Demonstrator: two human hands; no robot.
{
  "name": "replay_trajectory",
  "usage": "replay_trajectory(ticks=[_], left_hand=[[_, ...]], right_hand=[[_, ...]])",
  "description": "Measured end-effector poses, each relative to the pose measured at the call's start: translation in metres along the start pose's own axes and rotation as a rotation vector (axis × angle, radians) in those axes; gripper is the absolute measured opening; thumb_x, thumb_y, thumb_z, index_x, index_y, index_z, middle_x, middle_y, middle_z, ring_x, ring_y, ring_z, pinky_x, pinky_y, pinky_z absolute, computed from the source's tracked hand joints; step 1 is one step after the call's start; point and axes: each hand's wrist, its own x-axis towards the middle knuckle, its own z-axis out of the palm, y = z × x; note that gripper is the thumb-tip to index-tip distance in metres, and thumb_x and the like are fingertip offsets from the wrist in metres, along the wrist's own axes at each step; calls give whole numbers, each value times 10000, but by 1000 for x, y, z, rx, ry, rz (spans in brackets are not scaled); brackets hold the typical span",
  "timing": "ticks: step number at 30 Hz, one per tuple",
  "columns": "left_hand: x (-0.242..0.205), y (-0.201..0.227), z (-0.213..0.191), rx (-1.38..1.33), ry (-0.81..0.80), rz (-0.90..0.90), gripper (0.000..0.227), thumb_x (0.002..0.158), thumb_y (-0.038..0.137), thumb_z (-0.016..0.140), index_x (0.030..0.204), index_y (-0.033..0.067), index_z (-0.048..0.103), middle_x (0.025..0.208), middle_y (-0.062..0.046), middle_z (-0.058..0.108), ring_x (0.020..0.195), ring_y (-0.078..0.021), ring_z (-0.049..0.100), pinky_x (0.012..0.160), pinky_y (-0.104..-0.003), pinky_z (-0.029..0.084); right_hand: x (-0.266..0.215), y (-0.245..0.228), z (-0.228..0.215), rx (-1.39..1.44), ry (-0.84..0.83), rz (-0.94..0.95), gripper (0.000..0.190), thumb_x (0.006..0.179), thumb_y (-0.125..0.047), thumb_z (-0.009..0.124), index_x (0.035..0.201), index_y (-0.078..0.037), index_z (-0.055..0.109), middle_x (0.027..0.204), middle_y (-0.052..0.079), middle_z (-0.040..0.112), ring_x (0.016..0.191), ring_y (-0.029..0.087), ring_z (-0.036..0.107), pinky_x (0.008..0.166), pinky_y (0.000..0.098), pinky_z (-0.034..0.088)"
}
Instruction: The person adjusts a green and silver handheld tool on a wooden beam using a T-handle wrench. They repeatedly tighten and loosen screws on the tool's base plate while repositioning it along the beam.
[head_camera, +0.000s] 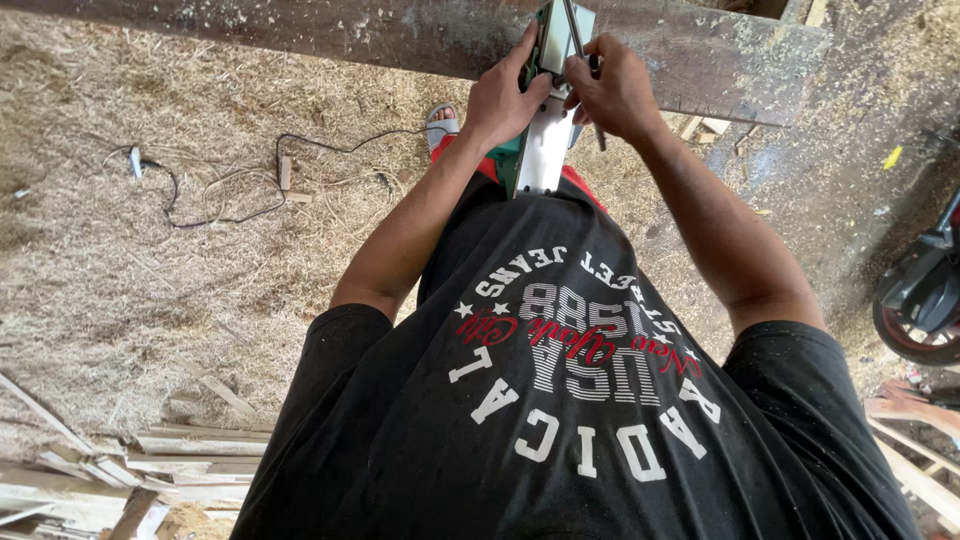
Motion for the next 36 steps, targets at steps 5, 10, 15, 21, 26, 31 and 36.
replay_trajectory(ticks=[5,10,15,21,26,31,36], left_hand=[[17,-33,26,-2,156,233,773,1055,401,617,1649,168,180,1465,-122,629,1088,-251,758,853,-351,635],[19,-38,28,-13,130,211,783,1041,396,613,1643,169,168,1463,-116,628,1065,-244,763,833,-351,637],[16,-29,24,7,225,316,797,1040,380,631,1639,155,156,1388,-154,661,1044,-272,755,789,-364,638],[15,-24,17,-85,70,162,799,1035,375,577,1647,145,117,1067,-94,698,791,-237,744,594,-387,616],[12,-14,17,103,152,227,843,1030,390,644,1662,168,132,972,-124,690,763,-263,696,586,-414,550],[5,-15,12,98,96,201,882,1024,411,674,1643,163,97,965,-134,666,719,-274,679,531,-426,536],[12,-35,4,4,10,134,883,985,332,676,1670,148,148,1117,-167,706,951,-340,709,764,-445,578]], right_hand=[[-13,-34,9,60,83,78,246,1077,-141,524,1130,84,441,784,239,689,616,255,746,495,354,656],[-19,-52,10,60,65,96,234,1051,-116,524,1121,94,448,752,214,674,578,248,732,476,354,649],[-8,-53,6,184,48,200,228,1083,-135,513,1091,92,522,777,207,699,597,215,740,495,336,634],[-7,-37,22,179,132,108,244,1066,-166,518,1136,51,432,843,189,685,617,263,730,463,387,648],[-10,-31,54,-255,533,26,327,1102,-281,594,1152,17,468,831,220,749,644,333,717,519,442,544],[-14,-27,55,-189,394,108,347,1114,-321,576,1145,5,462,850,198,751,607,313,722,462,422,530],[-11,-46,28,-383,314,-238,342,1098,-312,647,1175,-8,510,802,173,731,590,330,691,470,444,501]])
